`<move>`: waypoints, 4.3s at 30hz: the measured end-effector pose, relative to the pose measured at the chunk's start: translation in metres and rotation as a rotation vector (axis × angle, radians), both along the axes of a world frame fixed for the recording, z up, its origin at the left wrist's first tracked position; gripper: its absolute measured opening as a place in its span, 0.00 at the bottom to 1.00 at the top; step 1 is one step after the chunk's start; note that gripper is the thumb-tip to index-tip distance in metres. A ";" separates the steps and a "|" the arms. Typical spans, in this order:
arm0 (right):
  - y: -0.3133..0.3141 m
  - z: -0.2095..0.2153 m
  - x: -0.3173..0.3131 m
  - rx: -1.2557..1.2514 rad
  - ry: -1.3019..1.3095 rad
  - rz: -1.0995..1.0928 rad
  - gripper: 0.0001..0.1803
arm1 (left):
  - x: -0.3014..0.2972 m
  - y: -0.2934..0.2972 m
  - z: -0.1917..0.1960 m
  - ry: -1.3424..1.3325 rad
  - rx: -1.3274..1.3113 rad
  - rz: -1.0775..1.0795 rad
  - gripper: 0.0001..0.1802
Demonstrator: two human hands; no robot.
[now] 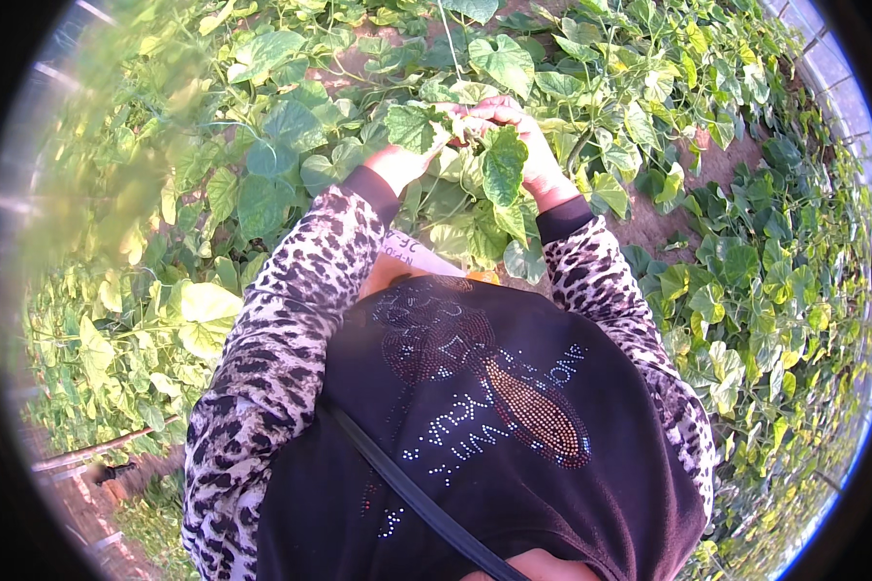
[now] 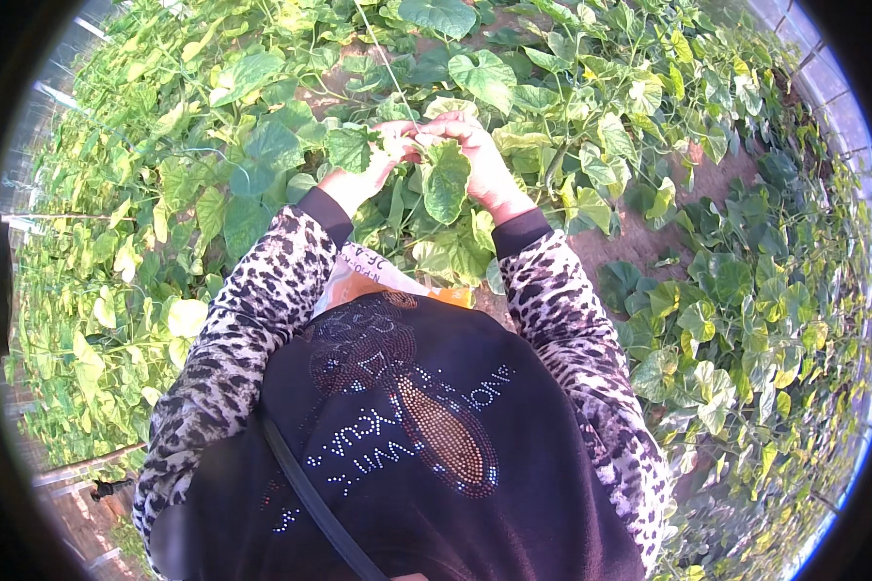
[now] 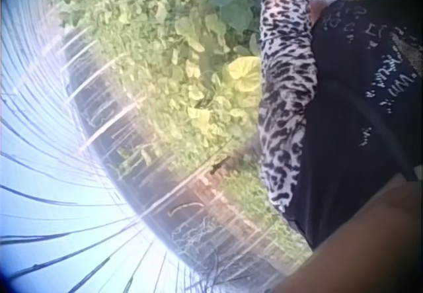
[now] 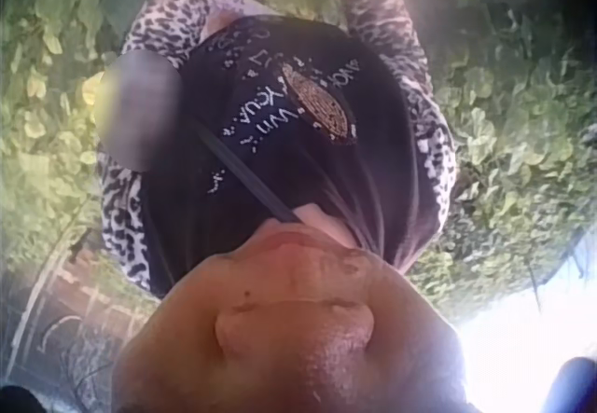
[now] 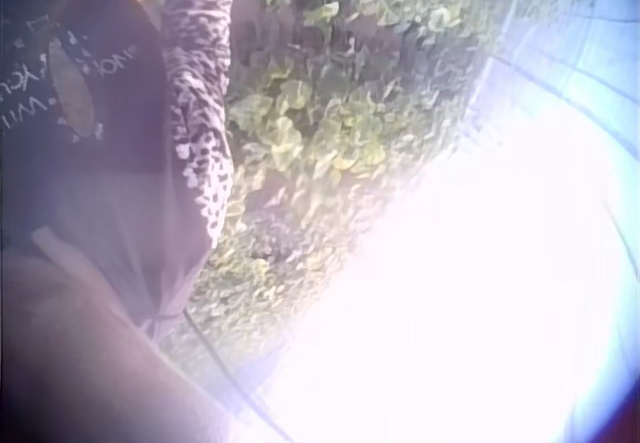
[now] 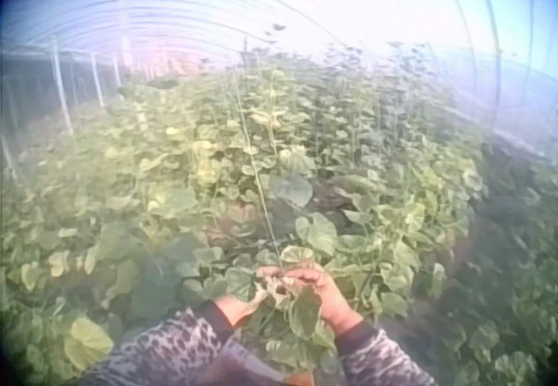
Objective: The person walks through a greenhouse and repeatedly reaches into leafy vines to pick small green vegetables, placing them into a white bag held at the waist. The person continues moving along the rows and handling the plants and produce.
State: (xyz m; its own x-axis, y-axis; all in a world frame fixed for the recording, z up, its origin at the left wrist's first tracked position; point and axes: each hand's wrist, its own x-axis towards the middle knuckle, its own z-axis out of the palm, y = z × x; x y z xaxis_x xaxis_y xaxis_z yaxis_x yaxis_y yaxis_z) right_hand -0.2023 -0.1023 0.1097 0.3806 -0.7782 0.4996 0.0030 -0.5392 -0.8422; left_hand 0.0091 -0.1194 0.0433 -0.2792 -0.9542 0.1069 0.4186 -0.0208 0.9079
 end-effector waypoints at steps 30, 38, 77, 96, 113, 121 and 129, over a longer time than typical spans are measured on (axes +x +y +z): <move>0.015 0.175 0.029 -0.227 0.294 0.087 0.23 | -0.009 0.024 0.061 -0.465 -0.189 0.061 0.14; 0.013 0.185 0.011 -0.354 0.072 -0.306 0.13 | 0.000 0.015 0.090 -0.183 -0.021 0.175 0.13; 0.048 0.118 0.080 -0.763 0.527 -0.709 0.09 | -0.009 0.032 0.070 -0.417 -0.118 0.391 0.12; 0.033 0.109 0.061 -0.738 0.502 -0.734 0.06 | -0.007 0.029 0.053 -0.294 -0.176 0.371 0.12; 0.008 -0.070 0.004 1.022 0.078 -0.227 0.22 | 0.031 0.061 0.072 0.008 -0.120 0.247 0.15; 0.028 -0.097 0.064 1.197 -0.492 0.005 0.16 | 0.048 0.075 0.070 0.041 -0.011 0.299 0.19; -0.010 -0.171 0.056 0.833 -0.181 -0.150 0.15 | 0.049 0.077 0.058 -0.121 -0.073 0.336 0.23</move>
State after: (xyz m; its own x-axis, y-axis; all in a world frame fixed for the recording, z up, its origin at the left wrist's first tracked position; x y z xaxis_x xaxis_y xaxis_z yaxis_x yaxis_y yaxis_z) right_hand -0.1463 -0.1125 -0.0615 0.2139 -0.9533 -0.2130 0.1536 0.2482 -0.9564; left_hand 0.0583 -0.0422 0.1011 0.0342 -0.9859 0.1640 0.2805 0.1670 0.9452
